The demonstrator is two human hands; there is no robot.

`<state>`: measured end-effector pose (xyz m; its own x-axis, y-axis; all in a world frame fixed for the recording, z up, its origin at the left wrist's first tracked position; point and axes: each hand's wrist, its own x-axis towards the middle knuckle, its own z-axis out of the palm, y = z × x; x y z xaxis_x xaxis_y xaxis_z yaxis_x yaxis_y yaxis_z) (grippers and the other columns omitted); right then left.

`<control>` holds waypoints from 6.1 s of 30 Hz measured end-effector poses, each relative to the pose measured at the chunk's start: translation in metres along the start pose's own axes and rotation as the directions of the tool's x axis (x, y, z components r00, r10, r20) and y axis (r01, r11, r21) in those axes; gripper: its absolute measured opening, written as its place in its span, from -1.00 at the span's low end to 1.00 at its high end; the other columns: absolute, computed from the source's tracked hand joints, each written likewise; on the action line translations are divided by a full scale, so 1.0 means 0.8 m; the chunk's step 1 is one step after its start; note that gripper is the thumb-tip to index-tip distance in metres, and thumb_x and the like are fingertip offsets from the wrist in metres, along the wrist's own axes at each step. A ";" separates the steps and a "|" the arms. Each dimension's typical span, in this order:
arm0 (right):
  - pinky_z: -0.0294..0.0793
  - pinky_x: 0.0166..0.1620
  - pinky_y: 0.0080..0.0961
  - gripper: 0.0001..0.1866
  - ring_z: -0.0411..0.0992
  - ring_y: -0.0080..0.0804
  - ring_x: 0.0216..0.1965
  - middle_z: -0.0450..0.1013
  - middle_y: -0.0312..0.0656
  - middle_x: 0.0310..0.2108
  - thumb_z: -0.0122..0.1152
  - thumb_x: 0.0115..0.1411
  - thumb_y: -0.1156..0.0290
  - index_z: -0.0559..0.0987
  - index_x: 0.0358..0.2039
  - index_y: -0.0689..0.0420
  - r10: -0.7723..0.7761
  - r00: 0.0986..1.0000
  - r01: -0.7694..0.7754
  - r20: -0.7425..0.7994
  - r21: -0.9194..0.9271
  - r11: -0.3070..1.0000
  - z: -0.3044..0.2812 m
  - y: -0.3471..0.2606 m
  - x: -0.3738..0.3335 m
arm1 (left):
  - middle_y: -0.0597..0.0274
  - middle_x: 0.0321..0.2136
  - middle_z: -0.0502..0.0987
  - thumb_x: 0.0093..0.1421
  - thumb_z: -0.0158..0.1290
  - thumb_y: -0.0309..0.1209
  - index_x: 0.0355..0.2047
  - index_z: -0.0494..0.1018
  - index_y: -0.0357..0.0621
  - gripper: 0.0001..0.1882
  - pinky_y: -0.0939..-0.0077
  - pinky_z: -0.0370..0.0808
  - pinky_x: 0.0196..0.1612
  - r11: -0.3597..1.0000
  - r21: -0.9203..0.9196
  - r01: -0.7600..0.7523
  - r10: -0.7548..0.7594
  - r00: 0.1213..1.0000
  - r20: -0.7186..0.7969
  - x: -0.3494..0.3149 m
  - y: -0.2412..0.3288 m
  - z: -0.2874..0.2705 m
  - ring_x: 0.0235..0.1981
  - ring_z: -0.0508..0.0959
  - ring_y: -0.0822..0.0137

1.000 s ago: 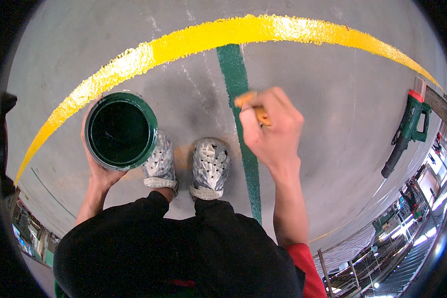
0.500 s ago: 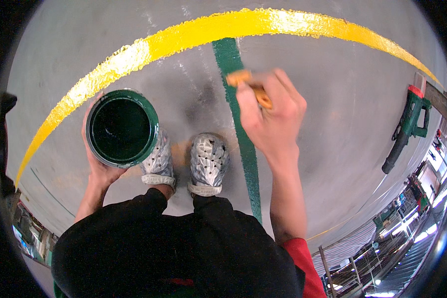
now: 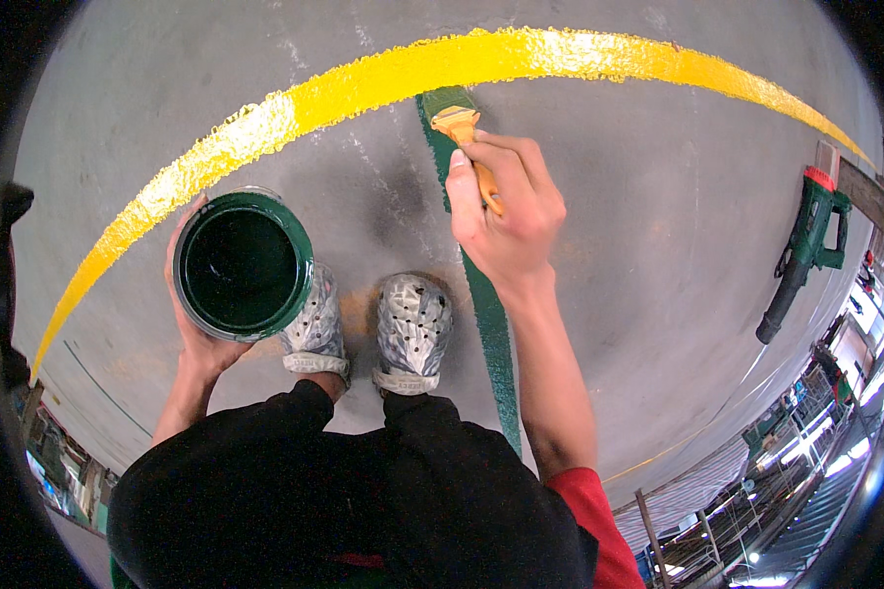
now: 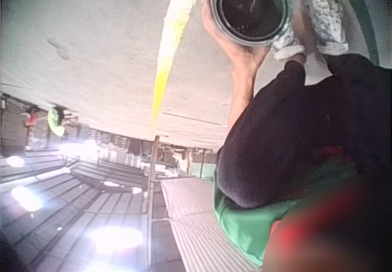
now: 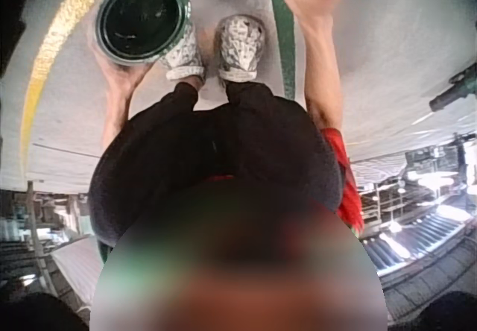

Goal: The person paints a green line on a concrete floor using a paintbrush and a paint can. They repeatedly dip the brush into the can and apply paint along a pre-marked line, moving forward as they work.

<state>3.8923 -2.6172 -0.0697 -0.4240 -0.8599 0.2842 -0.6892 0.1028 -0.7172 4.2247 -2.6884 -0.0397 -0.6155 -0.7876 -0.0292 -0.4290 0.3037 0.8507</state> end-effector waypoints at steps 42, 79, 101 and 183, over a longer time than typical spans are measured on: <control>0.42 -0.49 -0.33 -0.93 0.43 -0.18 -0.60 0.43 -0.14 -0.58 0.25 -0.03 0.60 0.54 -0.58 0.18 0.058 0.977 -0.041 0.204 -0.087 0.995 -0.034 -0.027 -0.005 | -0.12 0.45 0.10 -0.25 0.63 -0.17 0.49 -0.06 -0.11 0.41 0.03 0.16 0.50 0.999 -0.013 -0.041 0.040 0.999 -0.030 0.004 0.005 0.001 0.46 0.22 -0.03; 0.62 -0.09 -0.34 -0.80 0.62 -0.20 -0.17 0.65 -0.05 -0.12 0.38 0.14 0.56 0.66 -0.19 0.19 0.483 0.684 -0.376 -0.547 0.304 0.876 -0.830 -0.824 -0.084 | -0.09 0.44 0.12 -0.32 0.66 -0.29 0.47 -0.09 -0.29 0.46 0.15 0.20 0.47 0.902 -0.115 -0.417 0.407 0.726 0.554 0.010 0.849 -0.319 0.40 0.31 0.05; 0.66 -0.24 -0.23 -0.86 0.63 -0.18 -0.22 0.59 -0.10 -0.19 0.34 0.14 0.50 0.60 -0.27 0.21 0.383 0.045 -0.829 -0.923 0.179 0.529 -0.957 -1.056 -0.691 | -0.03 0.27 0.35 -0.26 0.62 -0.39 0.47 -0.10 -0.21 0.39 0.13 0.33 0.39 0.560 -0.752 -0.347 0.569 -0.499 0.654 -0.613 1.177 0.059 0.27 0.44 0.07; 0.58 -0.33 -0.49 -0.82 0.62 -0.35 -0.38 0.62 0.07 -0.24 0.37 0.13 0.48 0.70 -0.27 0.30 -0.296 -0.955 -0.216 -0.024 0.741 0.636 -0.888 -0.108 -1.905 | 0.04 0.36 0.17 -0.17 0.60 -0.30 0.47 -0.03 -0.05 0.30 0.12 0.21 0.45 0.637 -0.761 -0.123 -0.136 -0.990 0.046 -1.590 0.855 1.553 0.41 0.23 -0.01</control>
<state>4.1805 -0.9602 0.0109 0.5946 0.8028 -0.0441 0.0882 -0.1196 -0.9889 3.8928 -0.8129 -0.0723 0.6372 0.7626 -0.1113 0.3052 -0.1171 0.9451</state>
